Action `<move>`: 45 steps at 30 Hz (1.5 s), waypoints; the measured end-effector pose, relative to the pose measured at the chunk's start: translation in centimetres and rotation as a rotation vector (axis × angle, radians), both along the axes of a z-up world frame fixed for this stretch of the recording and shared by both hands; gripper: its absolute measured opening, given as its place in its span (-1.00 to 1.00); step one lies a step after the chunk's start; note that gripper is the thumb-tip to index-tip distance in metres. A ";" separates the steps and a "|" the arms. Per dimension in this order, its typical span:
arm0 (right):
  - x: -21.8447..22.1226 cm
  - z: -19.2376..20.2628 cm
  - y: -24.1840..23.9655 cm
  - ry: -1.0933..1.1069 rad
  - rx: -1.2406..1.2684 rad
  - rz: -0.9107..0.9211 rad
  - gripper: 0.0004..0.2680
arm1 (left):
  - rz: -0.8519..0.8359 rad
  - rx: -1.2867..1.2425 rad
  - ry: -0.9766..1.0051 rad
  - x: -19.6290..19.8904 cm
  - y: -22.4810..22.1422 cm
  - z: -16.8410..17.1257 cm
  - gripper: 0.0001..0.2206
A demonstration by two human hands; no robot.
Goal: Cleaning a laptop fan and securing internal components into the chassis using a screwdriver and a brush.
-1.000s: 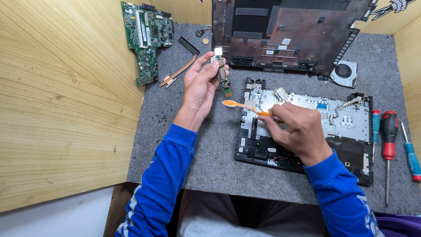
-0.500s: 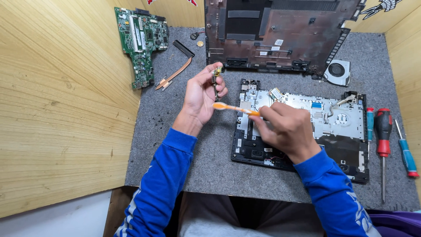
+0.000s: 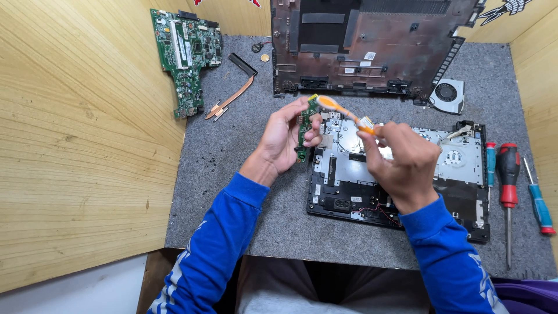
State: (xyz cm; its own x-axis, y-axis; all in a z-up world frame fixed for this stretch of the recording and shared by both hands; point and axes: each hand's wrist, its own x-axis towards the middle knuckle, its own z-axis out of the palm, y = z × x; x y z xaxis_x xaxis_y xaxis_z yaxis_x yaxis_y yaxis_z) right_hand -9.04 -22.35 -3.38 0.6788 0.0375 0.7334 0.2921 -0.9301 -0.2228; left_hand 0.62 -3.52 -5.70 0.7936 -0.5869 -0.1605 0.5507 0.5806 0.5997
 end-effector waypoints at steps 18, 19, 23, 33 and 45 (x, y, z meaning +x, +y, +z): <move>-0.3 0.1 1.3 0.225 -0.120 -0.047 -0.81 | 0.231 -0.089 -0.080 -0.5 -1.4 -1.4 -0.72; -0.5 0.2 1.5 0.262 -0.115 -0.039 -0.81 | 0.240 -0.064 -0.045 -0.1 -1.1 -2.1 -0.73; -1.7 2.2 1.7 0.418 -0.140 -0.127 -0.79 | 0.351 0.200 -0.067 0.5 0.5 -0.1 -0.79; -4.9 1.5 5.5 0.728 -0.181 -0.463 -0.82 | 0.326 0.700 -0.229 -0.7 -0.1 2.5 -0.79; -7.3 3.0 6.3 0.796 -0.129 -0.424 -0.83 | 0.395 0.998 -0.622 -1.9 0.0 2.8 -0.78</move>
